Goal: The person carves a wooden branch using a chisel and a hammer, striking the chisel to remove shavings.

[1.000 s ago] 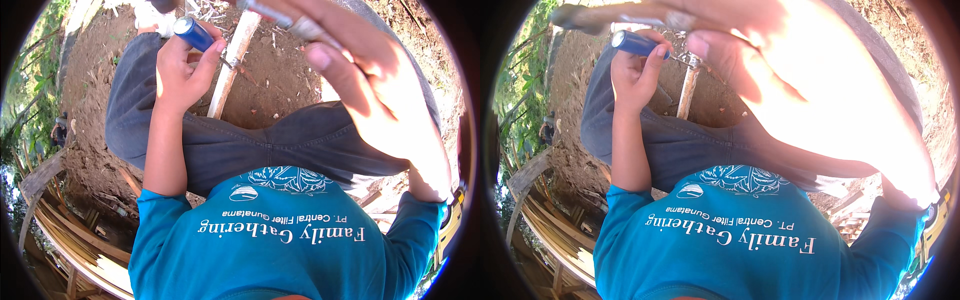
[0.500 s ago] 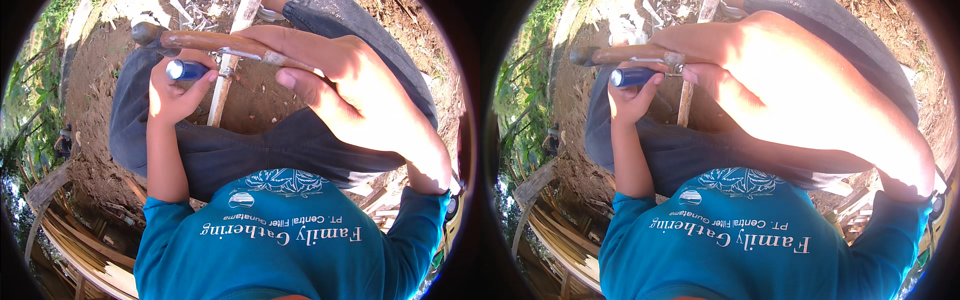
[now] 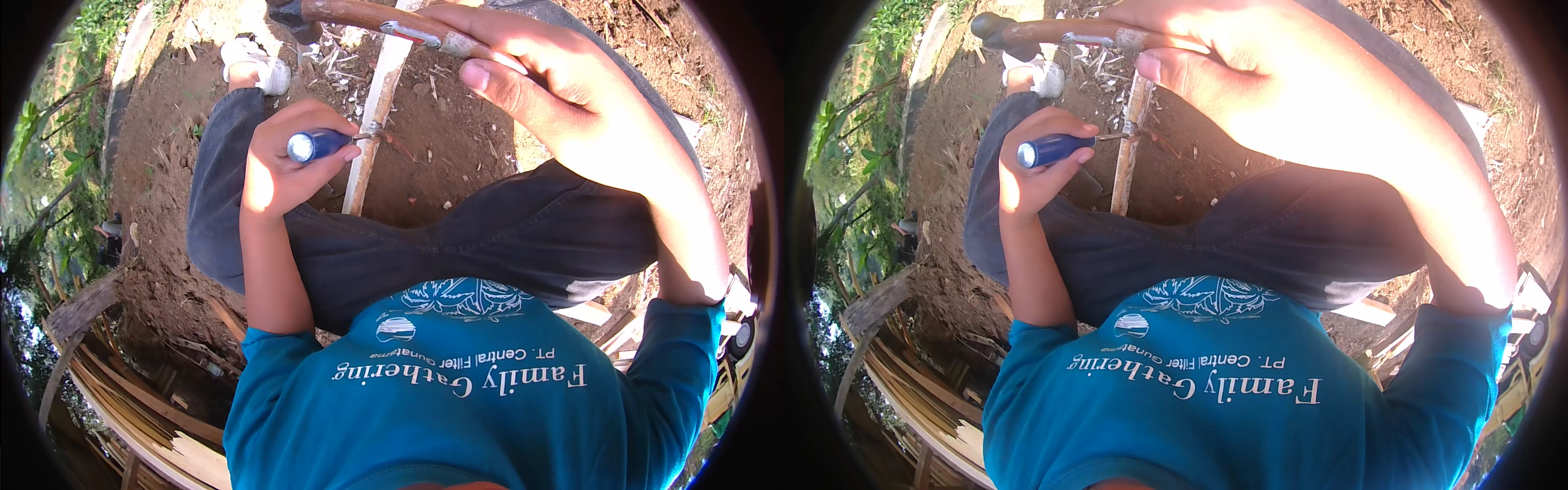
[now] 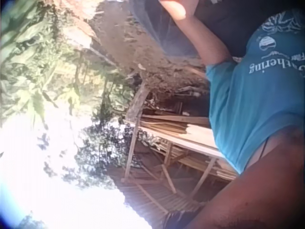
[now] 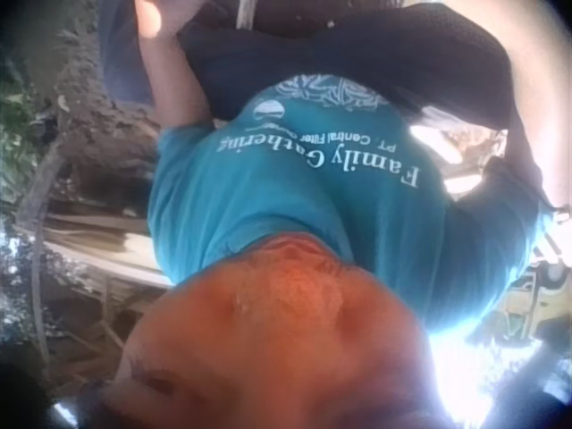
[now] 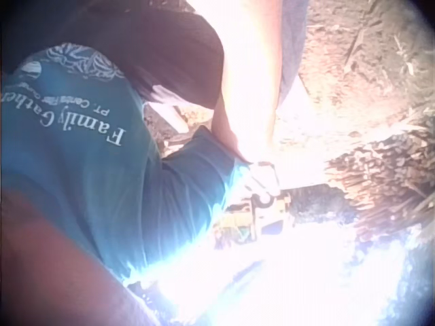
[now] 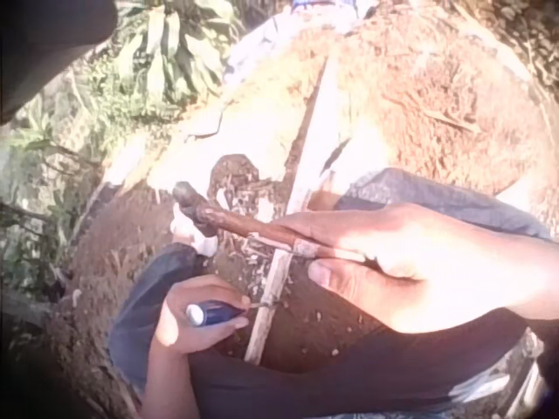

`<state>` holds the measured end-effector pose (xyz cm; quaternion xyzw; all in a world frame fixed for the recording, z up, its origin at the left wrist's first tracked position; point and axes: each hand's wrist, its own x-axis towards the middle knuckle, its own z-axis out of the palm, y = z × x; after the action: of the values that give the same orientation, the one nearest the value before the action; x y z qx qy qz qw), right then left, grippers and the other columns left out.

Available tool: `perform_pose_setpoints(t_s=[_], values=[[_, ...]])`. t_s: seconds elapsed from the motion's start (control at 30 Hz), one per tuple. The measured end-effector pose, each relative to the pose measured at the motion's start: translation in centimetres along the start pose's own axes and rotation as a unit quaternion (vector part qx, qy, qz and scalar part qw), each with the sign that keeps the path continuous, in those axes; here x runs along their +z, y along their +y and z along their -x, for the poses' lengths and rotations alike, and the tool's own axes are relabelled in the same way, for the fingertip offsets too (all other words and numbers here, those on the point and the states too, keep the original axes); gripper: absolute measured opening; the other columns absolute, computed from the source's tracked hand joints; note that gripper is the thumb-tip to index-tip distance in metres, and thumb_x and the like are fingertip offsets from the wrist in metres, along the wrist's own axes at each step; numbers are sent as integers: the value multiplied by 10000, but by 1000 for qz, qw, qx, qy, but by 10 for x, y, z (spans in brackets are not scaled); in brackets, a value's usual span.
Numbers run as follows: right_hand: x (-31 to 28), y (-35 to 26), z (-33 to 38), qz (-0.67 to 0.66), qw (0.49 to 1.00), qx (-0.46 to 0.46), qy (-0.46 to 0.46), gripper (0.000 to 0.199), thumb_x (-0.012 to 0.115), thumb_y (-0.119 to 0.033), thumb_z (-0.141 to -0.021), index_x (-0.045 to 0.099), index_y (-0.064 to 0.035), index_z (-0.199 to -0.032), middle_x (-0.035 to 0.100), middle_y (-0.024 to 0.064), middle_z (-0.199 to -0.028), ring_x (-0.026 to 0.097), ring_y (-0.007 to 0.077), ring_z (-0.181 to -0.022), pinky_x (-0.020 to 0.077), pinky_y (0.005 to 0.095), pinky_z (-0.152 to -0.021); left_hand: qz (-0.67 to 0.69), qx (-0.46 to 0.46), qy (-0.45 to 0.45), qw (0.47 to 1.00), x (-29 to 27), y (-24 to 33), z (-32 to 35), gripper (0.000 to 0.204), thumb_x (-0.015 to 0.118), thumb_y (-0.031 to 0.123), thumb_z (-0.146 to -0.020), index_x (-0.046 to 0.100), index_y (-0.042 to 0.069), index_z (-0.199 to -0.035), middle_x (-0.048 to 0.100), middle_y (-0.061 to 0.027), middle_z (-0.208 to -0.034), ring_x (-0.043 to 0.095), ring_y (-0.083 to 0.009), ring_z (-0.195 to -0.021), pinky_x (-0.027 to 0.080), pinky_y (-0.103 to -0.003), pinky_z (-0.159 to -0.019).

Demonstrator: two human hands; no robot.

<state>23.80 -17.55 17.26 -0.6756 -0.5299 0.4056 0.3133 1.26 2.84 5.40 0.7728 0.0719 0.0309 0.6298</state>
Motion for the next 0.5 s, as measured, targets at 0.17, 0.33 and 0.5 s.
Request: perform_pose_setpoints(t_s=[0.17,0.33,0.5], values=[[-6,-10,-3,-40,999,23,-13,359,530,-101,-1063,538,6,-1406,595,81,-828,479,128,-599,416,299,-559,118,-73,103,985,5,-17,12,184,788,4,-861,689,2,-1015,736,-93,-982,685,-147,-915,551,-288,-789],[-11,15,0,-115,992,-30,42,367,521,-113,-1074,535,-14,-1427,584,35,-819,479,105,-654,421,284,-603,136,-54,211,967,5,-30,5,180,726,49,-940,628,5,-1084,724,-122,-984,690,-179,-932,571,-304,-789],[-25,12,2,-96,991,78,56,280,500,-132,-1090,592,-23,-1331,535,-24,-762,455,58,-656,398,250,-589,67,-70,451,887,-42,-28,-2,186,616,160,-1027,577,-10,-1092,668,-165,-1029,711,-307,-950,635,-429,-801]])
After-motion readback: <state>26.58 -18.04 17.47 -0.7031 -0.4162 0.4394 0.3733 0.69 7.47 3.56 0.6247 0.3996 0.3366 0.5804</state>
